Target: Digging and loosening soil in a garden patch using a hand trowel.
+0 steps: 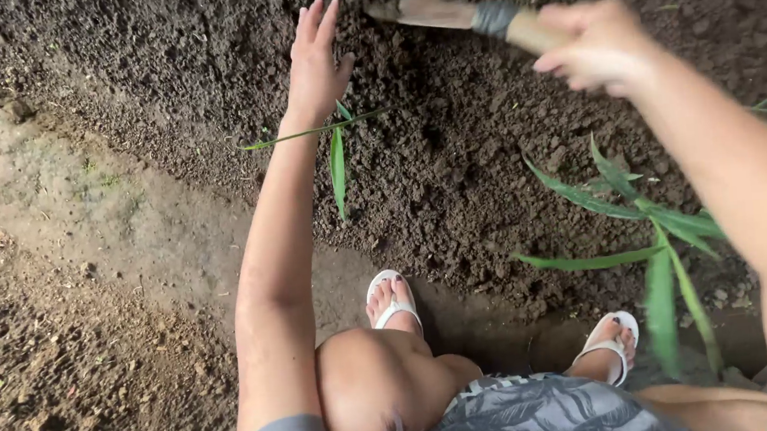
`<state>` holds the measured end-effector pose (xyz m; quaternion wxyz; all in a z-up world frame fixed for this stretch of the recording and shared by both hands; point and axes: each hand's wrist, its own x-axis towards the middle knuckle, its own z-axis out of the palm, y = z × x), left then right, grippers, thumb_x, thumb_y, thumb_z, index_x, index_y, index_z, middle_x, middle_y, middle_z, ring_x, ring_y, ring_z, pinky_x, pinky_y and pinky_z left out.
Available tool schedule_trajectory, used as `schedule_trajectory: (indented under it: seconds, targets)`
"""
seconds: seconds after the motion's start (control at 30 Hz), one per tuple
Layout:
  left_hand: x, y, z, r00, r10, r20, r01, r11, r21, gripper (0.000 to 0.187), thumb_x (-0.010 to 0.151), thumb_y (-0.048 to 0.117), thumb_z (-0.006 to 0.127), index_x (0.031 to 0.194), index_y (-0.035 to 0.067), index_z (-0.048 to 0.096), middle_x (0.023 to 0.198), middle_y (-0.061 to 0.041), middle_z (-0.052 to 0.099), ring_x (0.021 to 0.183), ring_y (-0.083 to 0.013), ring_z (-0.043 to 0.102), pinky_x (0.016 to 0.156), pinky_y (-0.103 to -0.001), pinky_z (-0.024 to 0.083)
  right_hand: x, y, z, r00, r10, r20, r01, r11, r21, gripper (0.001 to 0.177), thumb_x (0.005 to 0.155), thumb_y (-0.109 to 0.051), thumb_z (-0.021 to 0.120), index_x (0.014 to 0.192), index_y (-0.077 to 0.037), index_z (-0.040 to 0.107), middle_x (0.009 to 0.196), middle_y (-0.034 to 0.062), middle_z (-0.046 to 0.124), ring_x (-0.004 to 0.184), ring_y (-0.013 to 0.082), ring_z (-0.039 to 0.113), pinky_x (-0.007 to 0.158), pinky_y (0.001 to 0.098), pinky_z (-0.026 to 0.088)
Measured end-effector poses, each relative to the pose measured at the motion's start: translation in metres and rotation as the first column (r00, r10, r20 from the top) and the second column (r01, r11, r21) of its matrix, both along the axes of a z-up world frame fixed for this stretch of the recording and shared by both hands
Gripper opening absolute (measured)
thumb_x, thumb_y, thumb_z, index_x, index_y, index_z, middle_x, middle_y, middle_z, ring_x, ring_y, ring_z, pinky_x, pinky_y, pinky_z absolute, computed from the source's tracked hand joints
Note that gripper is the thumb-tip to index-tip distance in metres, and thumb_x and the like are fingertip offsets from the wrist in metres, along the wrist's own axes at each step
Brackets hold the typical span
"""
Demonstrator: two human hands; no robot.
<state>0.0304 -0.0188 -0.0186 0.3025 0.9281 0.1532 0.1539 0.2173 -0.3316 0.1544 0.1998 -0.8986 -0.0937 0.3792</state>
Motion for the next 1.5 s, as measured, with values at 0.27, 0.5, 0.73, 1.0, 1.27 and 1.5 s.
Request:
schedule_trajectory:
  seconds: [0.27,0.5,0.73,1.0,1.27,1.5]
  targets:
    - [-0.015,0.015,-0.02,0.998,0.031,-0.048,-0.032,0.999,-0.005,0.076,0.094,0.002,0.074,0.16,0.008,0.037,0.163,-0.022,0.034,0.153,-0.0432,0.027,0.127,-0.051,0.028,0.024,-0.052,0.035,0.419,0.629,0.655,-0.528,0.755,-0.387,0.056,0.083,-0.015,0.083,0.138,-0.02,0.071,0.102,0.0144,0.076,0.079,0.0277,0.071,0.076,0.04,0.06]
    - [0.005,0.0,-0.015,0.999,-0.036,-0.005,0.036,0.999,-0.003,0.079,0.092,0.002,0.075,0.159,0.006,0.033,0.163,-0.02,0.035,0.152,-0.0446,0.027,0.125,-0.05,0.031,0.054,-0.041,-0.038,0.976,-0.069,-0.207,0.092,0.991,0.102,0.064,0.084,-0.02,0.08,0.145,-0.036,0.068,0.117,0.0188,0.076,0.086,0.0336,0.073,0.073,0.0442,0.061]
    - [0.01,-0.003,-0.008,0.997,-0.071,-0.037,0.07,0.997,-0.034,0.079,0.091,0.002,0.074,0.159,0.009,0.035,0.164,-0.018,0.034,0.154,-0.0413,0.027,0.127,-0.047,0.031,0.026,-0.076,0.058,0.493,0.655,0.573,-0.504,0.752,-0.426,0.045,0.093,-0.017,0.083,0.136,-0.02,0.07,0.112,0.0116,0.076,0.089,0.027,0.073,0.086,0.0393,0.061]
    - [0.013,0.004,-0.021,0.996,-0.017,-0.093,0.014,0.999,-0.033,0.079,0.091,0.003,0.074,0.159,0.007,0.034,0.164,-0.019,0.033,0.154,-0.0399,0.025,0.127,-0.047,0.028,0.02,-0.013,-0.013,0.981,0.062,0.184,-0.043,0.994,-0.105,0.074,0.084,-0.014,0.08,0.149,-0.033,0.051,0.127,0.0094,0.062,0.082,0.0265,0.072,0.074,0.0374,0.062]
    - [-0.004,0.011,-0.018,0.994,-0.034,-0.102,0.029,0.998,-0.056,0.08,0.088,0.001,0.074,0.158,0.007,0.036,0.164,-0.02,0.033,0.153,-0.0404,0.025,0.126,-0.046,0.03,0.038,-0.093,0.045,0.382,0.556,0.739,-0.585,0.764,-0.272,0.035,0.091,-0.01,0.082,0.124,-0.004,0.073,0.098,0.0142,0.075,0.073,0.0269,0.07,0.069,0.0389,0.059]
    - [-0.002,-0.001,-0.013,0.994,-0.059,-0.088,0.053,0.996,-0.07,0.077,0.089,0.001,0.074,0.157,0.006,0.038,0.164,-0.021,0.033,0.154,-0.0409,0.024,0.127,-0.046,0.029,0.074,-0.111,-0.01,0.547,0.452,0.705,-0.467,0.863,-0.192,0.033,0.092,-0.018,0.079,0.113,0.005,0.067,0.1,0.0186,0.073,0.082,0.0285,0.07,0.073,0.0409,0.058]
